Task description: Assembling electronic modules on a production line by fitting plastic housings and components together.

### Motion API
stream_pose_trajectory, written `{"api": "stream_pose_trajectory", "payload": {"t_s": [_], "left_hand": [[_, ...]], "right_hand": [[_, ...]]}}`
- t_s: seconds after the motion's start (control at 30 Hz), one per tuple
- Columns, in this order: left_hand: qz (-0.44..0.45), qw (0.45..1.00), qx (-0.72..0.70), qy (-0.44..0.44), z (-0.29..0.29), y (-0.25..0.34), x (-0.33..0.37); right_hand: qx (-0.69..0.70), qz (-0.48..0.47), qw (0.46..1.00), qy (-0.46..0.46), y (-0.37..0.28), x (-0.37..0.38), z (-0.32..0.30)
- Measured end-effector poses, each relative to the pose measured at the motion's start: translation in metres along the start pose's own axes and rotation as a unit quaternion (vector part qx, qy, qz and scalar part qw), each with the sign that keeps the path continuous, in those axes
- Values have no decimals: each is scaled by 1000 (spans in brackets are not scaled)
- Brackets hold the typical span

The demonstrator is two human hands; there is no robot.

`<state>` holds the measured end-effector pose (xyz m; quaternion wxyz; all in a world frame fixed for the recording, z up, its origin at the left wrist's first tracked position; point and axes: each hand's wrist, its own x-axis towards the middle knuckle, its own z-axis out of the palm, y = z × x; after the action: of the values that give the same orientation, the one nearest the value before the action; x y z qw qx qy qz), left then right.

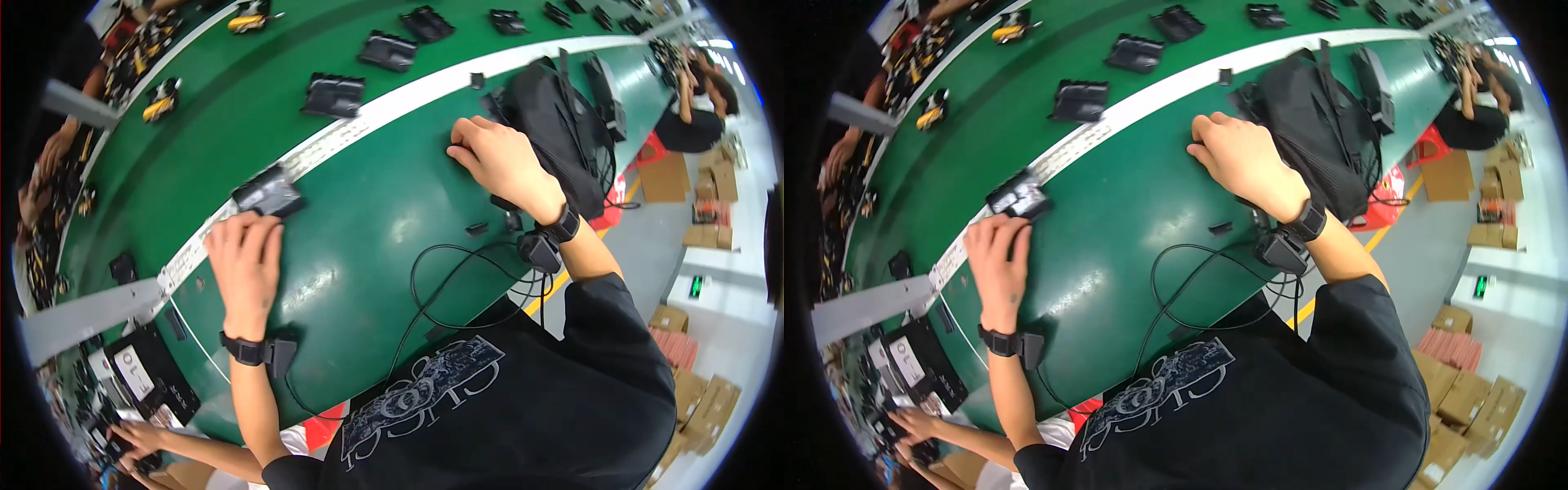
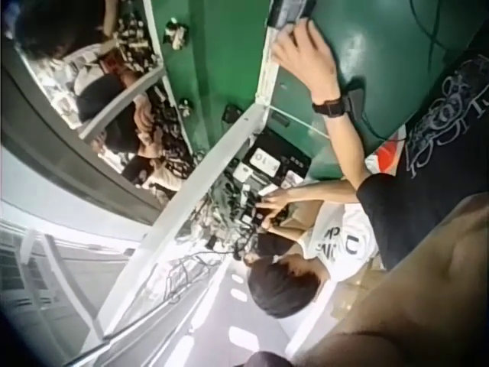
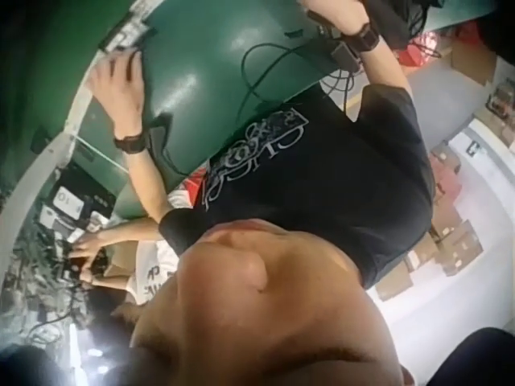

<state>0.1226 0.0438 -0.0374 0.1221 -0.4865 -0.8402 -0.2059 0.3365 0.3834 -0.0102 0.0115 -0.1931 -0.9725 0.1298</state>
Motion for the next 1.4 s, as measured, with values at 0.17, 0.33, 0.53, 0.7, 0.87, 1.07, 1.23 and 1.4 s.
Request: {"api": "stream_pose_trajectory", "payload": {"t_s": [0.17, 0.33, 0.53, 0.7, 0.87, 1.07, 1.23, 1.4], "left_hand": [[-5, 994, -101, 29, -2, 15, -9], [5, 991, -131, 11, 1, 12, -12], [0, 989, -149, 16, -1, 13, -20], [26, 980, -191, 45, 6, 16, -20], [57, 976, -208, 28, 9, 14, -21], [14, 988, -150, 7, 0, 9, -20], [20, 988, -155, 0, 9, 11, -16], [26, 987, -160, 10, 7, 17, -20]], "right_hand": [[-23, -61, 998, -24, -26, 26, 5], [176, -159, 970, -47, -65, 30, -10], [344, -162, 920, -96, -104, 40, -4], [23, -225, 972, 59, -75, 39, 10], [-31, -247, 968, -33, -89, 50, -14], [80, -394, 915, 22, -151, 68, -4], [15, -391, 920, 11, -145, 68, 14], [-4, -378, 926, 19, -146, 55, 23]]}}
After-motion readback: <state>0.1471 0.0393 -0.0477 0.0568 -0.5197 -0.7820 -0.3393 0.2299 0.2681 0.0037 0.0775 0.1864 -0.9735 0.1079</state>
